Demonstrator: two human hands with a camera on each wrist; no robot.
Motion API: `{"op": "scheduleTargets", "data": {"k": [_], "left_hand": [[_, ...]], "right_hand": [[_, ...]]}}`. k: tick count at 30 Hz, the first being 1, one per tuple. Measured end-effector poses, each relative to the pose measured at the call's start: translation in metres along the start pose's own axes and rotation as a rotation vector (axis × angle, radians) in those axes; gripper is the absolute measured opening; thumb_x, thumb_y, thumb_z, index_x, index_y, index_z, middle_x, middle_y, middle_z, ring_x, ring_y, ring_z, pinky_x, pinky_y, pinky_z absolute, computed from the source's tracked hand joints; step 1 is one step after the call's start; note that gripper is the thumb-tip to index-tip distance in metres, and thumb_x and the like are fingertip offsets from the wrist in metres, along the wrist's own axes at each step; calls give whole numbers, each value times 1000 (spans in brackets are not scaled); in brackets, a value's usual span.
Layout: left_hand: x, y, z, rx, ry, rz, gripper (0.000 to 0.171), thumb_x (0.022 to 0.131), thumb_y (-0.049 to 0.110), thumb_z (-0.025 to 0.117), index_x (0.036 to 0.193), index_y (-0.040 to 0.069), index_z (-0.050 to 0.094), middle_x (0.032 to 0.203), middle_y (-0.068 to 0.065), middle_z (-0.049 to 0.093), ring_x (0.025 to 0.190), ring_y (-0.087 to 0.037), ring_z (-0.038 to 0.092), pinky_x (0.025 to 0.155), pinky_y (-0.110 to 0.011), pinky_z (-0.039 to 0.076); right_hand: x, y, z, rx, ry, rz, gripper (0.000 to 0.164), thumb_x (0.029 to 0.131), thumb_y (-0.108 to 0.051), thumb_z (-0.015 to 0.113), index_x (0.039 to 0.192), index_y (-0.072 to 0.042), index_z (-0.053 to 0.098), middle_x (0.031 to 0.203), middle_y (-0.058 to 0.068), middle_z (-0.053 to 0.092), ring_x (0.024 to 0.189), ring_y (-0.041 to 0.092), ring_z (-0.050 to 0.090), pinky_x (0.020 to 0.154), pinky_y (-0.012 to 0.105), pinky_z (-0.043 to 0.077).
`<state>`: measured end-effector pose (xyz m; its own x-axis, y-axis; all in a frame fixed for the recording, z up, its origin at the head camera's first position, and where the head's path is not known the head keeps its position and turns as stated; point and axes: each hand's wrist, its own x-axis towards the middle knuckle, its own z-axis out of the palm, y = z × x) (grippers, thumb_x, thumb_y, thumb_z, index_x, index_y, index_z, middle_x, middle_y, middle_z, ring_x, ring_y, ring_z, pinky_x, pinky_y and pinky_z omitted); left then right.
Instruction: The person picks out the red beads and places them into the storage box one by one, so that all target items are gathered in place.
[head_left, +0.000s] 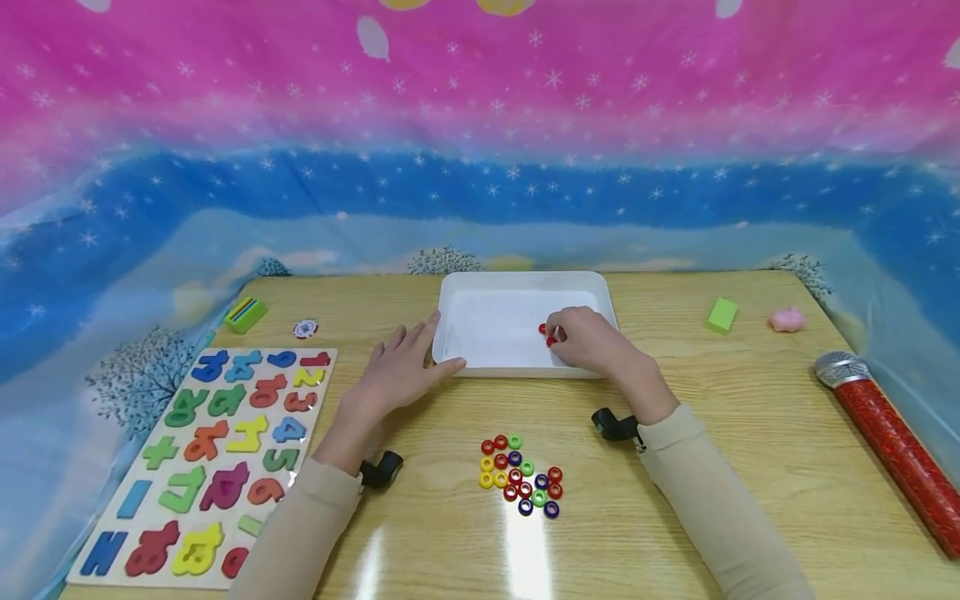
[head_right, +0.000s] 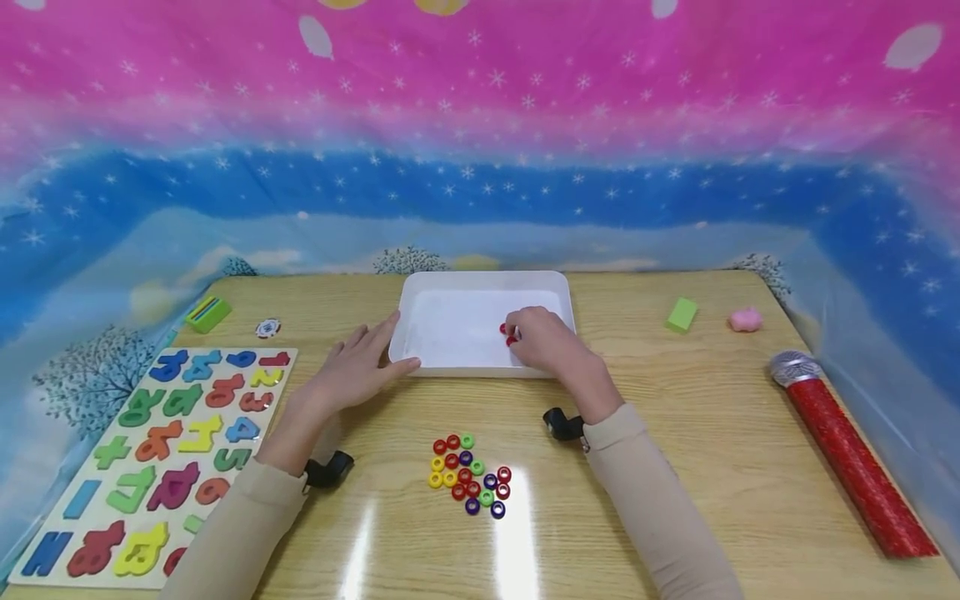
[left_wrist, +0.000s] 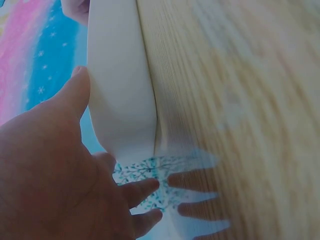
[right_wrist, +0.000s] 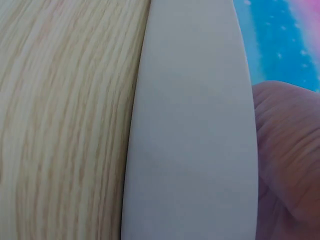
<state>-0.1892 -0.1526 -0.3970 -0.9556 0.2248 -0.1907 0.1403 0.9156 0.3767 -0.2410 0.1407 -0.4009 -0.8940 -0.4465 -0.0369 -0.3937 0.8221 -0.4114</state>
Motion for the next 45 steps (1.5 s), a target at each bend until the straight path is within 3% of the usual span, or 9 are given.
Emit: {"op": "scheduleTargets", "data": {"k": [11, 16, 23, 30, 38, 45], "left_hand": [[-3, -6, -1, -8, 4, -16, 90, 78, 81, 32, 147, 38, -8, 157, -2, 12, 145, -36, 5, 111, -65, 6], [-3, -9, -1, -7, 10, -14, 90, 78, 80, 33, 147, 38, -7, 157, -3, 13, 145, -36, 5, 111, -65, 6], [-2, -7, 0, -9, 5, -8, 91, 78, 80, 33, 147, 38, -7, 157, -4, 13, 145, -36, 5, 110, -65, 6], [-1, -1, 0, -14, -10, 8, 89, 79, 79, 33, 147, 39, -8, 157, -3, 13, 145, -36, 5, 111, -65, 6], [-1, 0, 1, -23, -2, 11, 89, 79, 79, 34, 146, 39, -8, 157, -4, 13, 145, -35, 6, 111, -65, 6], [1, -2, 3, -19, -3, 8, 90, 78, 80, 33, 146, 39, -9, 157, -2, 12, 145, -35, 6, 111, -65, 7]], "right_hand": [[-11, -16, -8, 13, 11, -68, 21, 84, -12, 60, 103, -11, 68, 83, 1, 61, 72, 16, 48, 65, 29, 40], [-30, -32, -17, 60, 6, -118, 22, 86, -15, 62, 107, -11, 66, 98, 1, 65, 85, 15, 55, 77, 30, 47], [-59, -52, -20, 82, 5, -249, 21, 87, -12, 61, 106, -17, 66, 99, -5, 62, 88, 10, 56, 79, 31, 49], [-85, -64, -18, 86, -134, -261, 24, 87, -13, 60, 108, -23, 65, 103, -7, 64, 88, 6, 57, 79, 27, 49], [-104, -65, -7, 61, -312, -243, 25, 84, -5, 59, 104, -18, 66, 82, -7, 56, 76, 9, 49, 70, 22, 43], [-113, -64, 1, 47, -352, -245, 26, 81, 3, 55, 87, -20, 63, 82, -7, 58, 74, 10, 48, 70, 22, 42]]}}
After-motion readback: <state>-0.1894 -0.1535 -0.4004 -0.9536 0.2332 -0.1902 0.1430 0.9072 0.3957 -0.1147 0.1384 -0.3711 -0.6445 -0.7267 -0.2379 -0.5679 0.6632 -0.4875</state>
